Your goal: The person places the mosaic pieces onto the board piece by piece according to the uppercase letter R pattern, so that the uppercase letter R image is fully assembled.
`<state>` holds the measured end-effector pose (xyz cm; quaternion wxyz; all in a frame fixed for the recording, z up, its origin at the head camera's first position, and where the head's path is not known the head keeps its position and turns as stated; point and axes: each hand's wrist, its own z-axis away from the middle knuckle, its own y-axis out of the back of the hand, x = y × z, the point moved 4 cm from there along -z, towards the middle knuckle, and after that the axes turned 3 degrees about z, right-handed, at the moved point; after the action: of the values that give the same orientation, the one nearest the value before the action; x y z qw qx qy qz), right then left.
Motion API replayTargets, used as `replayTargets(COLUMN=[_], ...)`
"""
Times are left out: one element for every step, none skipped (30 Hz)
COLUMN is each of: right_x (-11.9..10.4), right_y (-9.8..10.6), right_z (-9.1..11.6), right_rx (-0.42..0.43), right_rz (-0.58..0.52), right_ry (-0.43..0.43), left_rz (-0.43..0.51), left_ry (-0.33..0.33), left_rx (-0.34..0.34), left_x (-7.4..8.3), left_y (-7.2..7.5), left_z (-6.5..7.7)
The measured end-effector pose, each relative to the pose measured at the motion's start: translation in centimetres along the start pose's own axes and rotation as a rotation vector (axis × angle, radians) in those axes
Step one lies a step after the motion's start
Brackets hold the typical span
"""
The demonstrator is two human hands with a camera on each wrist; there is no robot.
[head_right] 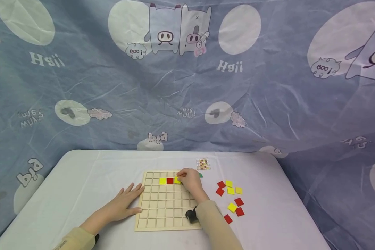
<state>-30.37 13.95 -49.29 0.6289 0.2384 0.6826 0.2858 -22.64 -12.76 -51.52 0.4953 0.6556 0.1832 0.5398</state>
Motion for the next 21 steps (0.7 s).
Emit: replayTargets(right_x=[0.0,-0.1,-0.2,-0.2,-0.3,-0.3,-0.4,-0.5,-0.5,-0.5,-0.6,-0.5,-0.5,-0.4,-0.3,-0.1,0.1,0.4,0.7,1.1,1.5], right_y=[0.0,-0.1,-0.2,-0.3,-0.3,-0.4,-0.5,-0.6,-0.7,-0.8,-0.9,-0.8,-0.7,-0.6,-0.3,0.0,0.4,0.9,1.3,1.9,2.3], right_z=[0.0,0.0,0.0,0.0,0.1,0.1,0.1,0.1,0.1,0.1,0.1,0.1,0.1,0.1,0.1,0.0,-0.1,-0.2,-0.3,-0.4,-0.5], right_rx=[-0.002,-0.005,-0.007,-0.009,-0.012,-0.012,-0.012,-0.013,-0.014,-0.014,-0.015,-0.014,-0.014,-0.01,-0.002,0.011,0.027,0.046,0.068,0.089,0.108], right_rz=[0.016,0.033,0.051,0.07,0.083,0.097,0.11,0.116,0.122,0.127,0.124,0.119,0.112,0.101,0.091,0.08,0.066,0.056,0.052,0.048,0.044], right_ry=[0.007,0.017,0.026,0.032,0.035,0.035,0.041,0.043,0.046,0.049,0.055,0.056,0.054,0.053,0.05,0.044,0.033,0.022,0.007,-0.008,-0.032], left_rz=[0.001,0.001,0.0,-0.002,-0.003,-0.002,-0.003,-0.005,-0.007,-0.007,-0.008,-0.007,-0.006,-0.006,-0.006,-0.006,-0.006,-0.008,-0.007,-0.008,-0.009], left_ry=[-0.001,-0.002,-0.004,-0.005,-0.004,-0.004,-0.003,-0.002,-0.001,0.001,0.001,0.002,0.004,0.004,0.005,0.005,0.005,0.005,0.004,0.002,0.001], left_rx=[0.0,0.001,0.001,0.002,0.003,0.003,0.004,0.005,0.005,0.007,0.007,0.008,0.007,0.006,0.005,0.005,0.003,0.002,0.001,0.001,0.001], left_x=[0.0,0.0,0.0,0.0,0.0,0.0,-0.1,-0.1,-0.2,-0.2,-0.2,-0.2,-0.3,-0.3,-0.3,-0.3,-0.3,-0.3,-0.3,-0.3,-0.3], left_y=[0.0,-0.1,-0.1,-0.1,-0.1,-0.1,-0.1,-0.1,-0.1,-0.1,-0.1,-0.1,-0.1,-0.1,-0.1,-0.1,-0.2,-0.2,-0.2,-0.2,-0.3], left_z=[0.0,0.0,-0.1,-0.1,-0.1,-0.1,0.0,0.0,0.0,0.0,0.1,0.1,0.1,0.1,0.1,0.1,0.0,0.0,0.0,0.0,-0.1])
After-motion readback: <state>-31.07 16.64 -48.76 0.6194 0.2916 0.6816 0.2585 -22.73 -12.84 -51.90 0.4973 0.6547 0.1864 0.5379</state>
